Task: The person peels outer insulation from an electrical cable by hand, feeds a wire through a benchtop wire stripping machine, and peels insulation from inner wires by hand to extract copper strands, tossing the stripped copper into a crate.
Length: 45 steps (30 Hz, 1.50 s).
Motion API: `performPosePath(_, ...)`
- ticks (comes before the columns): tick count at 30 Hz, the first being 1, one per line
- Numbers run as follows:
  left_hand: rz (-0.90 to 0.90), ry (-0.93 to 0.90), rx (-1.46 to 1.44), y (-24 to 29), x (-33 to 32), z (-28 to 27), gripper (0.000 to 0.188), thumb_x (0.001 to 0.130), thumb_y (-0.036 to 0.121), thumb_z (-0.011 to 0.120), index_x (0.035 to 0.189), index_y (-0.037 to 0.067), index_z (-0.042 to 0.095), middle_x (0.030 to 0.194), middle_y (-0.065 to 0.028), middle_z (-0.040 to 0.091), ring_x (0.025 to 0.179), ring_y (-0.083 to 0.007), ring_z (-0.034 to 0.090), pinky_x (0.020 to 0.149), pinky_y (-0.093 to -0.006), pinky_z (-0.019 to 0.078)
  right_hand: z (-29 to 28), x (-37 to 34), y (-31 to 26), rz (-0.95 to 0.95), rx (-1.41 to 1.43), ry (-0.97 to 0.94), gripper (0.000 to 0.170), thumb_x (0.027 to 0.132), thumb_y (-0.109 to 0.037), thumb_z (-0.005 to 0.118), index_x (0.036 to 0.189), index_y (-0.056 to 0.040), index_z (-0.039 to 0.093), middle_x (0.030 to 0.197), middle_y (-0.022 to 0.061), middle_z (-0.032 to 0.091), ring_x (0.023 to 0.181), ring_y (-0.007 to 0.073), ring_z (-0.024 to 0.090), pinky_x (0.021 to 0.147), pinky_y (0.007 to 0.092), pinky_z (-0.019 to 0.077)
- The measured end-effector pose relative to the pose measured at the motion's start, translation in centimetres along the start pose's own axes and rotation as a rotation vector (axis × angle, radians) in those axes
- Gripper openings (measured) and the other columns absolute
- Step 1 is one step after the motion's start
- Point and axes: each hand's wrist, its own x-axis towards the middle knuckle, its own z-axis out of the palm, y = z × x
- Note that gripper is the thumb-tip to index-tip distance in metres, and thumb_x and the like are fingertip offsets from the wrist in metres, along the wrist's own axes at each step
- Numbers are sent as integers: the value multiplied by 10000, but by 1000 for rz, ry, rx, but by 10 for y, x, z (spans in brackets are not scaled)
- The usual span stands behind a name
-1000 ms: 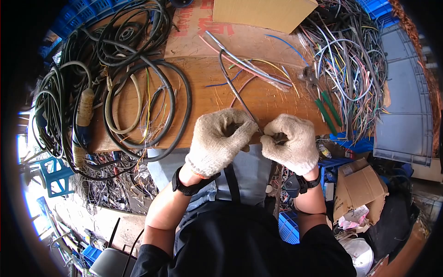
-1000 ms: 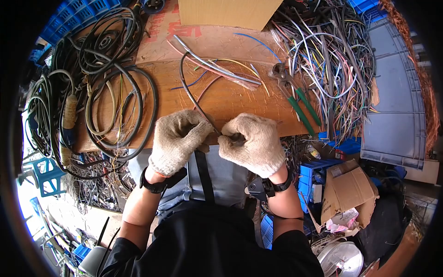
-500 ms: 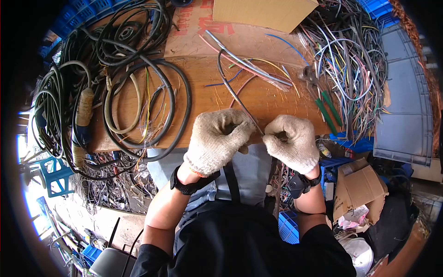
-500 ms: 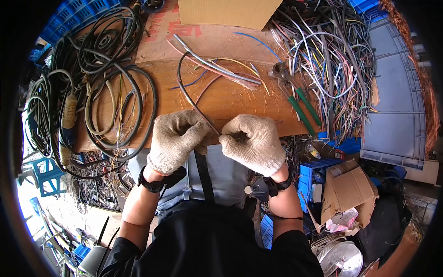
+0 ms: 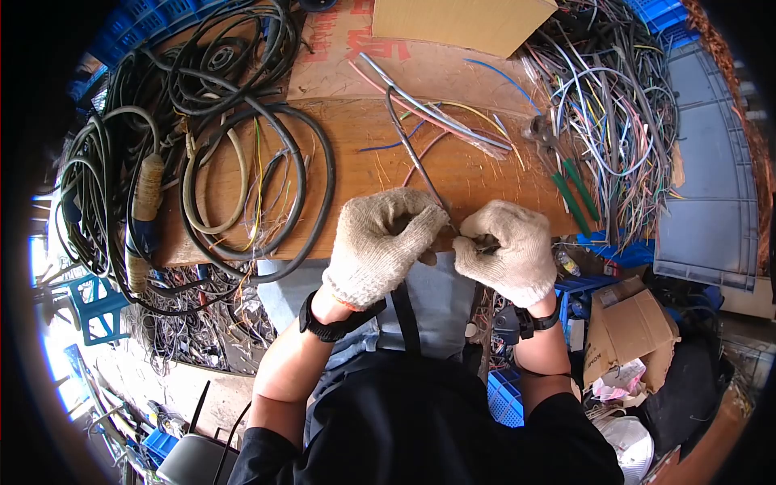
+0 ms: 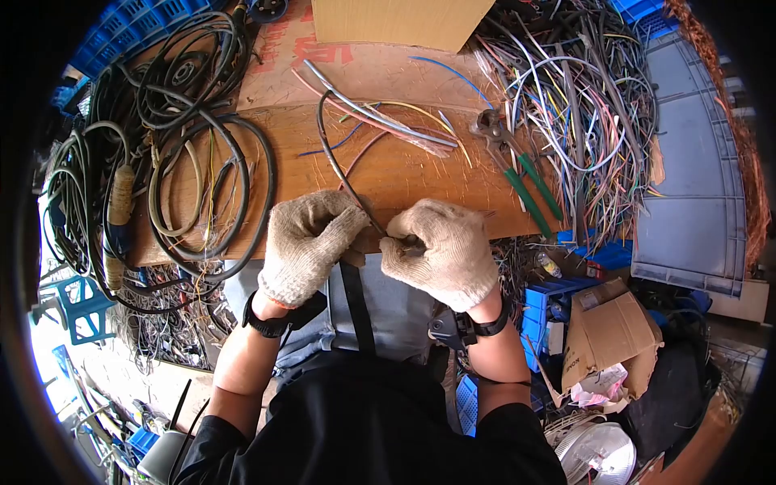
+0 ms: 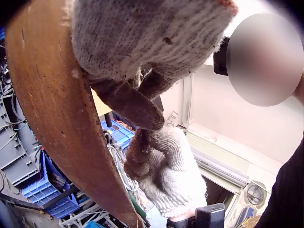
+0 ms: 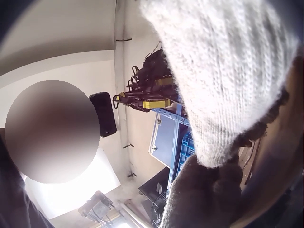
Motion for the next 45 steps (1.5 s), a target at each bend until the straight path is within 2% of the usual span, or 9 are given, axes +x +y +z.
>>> performPosePath(8,10,9,31,-2,-1,0,195,961,147,679,970,-46,706,797,-79,735,672,-106,691,591,-242,551,-1,0,-2,6,-11,-28,174,691,-84,808,784,-95,662,698,56,643,632,245,666,593,358,535)
performPosePath(14,17,8,61,-5,1,-2,196,950,155,684,951,-40,706,775,-61,726,622,-92,671,566,-234,531,-2,-1,-1,52,100,-66,150,727,-99,805,804,-75,679,713,69,662,616,231,672,577,337,532)
performPosePath(17,-2,6,30,-1,0,-2,186,945,144,683,956,-41,707,775,-62,725,618,-91,668,564,-230,529,-4,-1,-3,122,173,-100,116,767,-91,785,837,-57,699,732,75,672,631,216,677,579,327,530)
performPosePath(19,3,10,63,2,-1,-2,182,943,137,681,960,-42,707,779,-62,724,619,-91,667,562,-229,528,-5,1,-6,239,321,-81,79,806,-65,758,868,-45,714,746,81,676,648,207,683,579,312,527)
performPosePath(23,15,-4,61,-3,0,-2,179,941,128,680,976,-45,711,786,-62,723,627,-88,663,565,-227,527,-3,6,-2,72,162,-8,81,813,-49,759,884,-56,719,768,81,685,652,204,682,577,310,531)
performPosePath(30,10,9,62,-6,0,1,183,941,135,680,982,-39,718,787,-58,725,641,-80,657,578,-224,524,0,8,-3,32,108,-40,103,788,-63,781,861,-62,708,765,87,684,660,228,684,600,328,543)
performPosePath(35,45,-31,188,-6,0,0,197,949,173,676,972,-16,729,766,-49,721,634,-70,654,577,-229,521,-3,9,-7,32,-1,-63,100,775,-80,768,848,-58,703,778,101,687,694,263,691,635,348,549)
performPosePath(39,37,-25,174,-6,-1,-1,200,946,180,680,957,-14,730,752,-42,716,630,-70,653,570,-227,515,-5,9,-4,82,62,-107,101,781,-93,758,852,-48,703,787,111,690,705,279,692,644,357,550)
performPosePath(45,-11,-67,156,-1,0,-5,213,944,194,683,914,-12,728,731,-34,704,613,-69,644,558,-222,504,-7,7,0,226,264,-202,100,836,-85,725,912,-20,714,774,109,685,676,212,685,623,324,531)
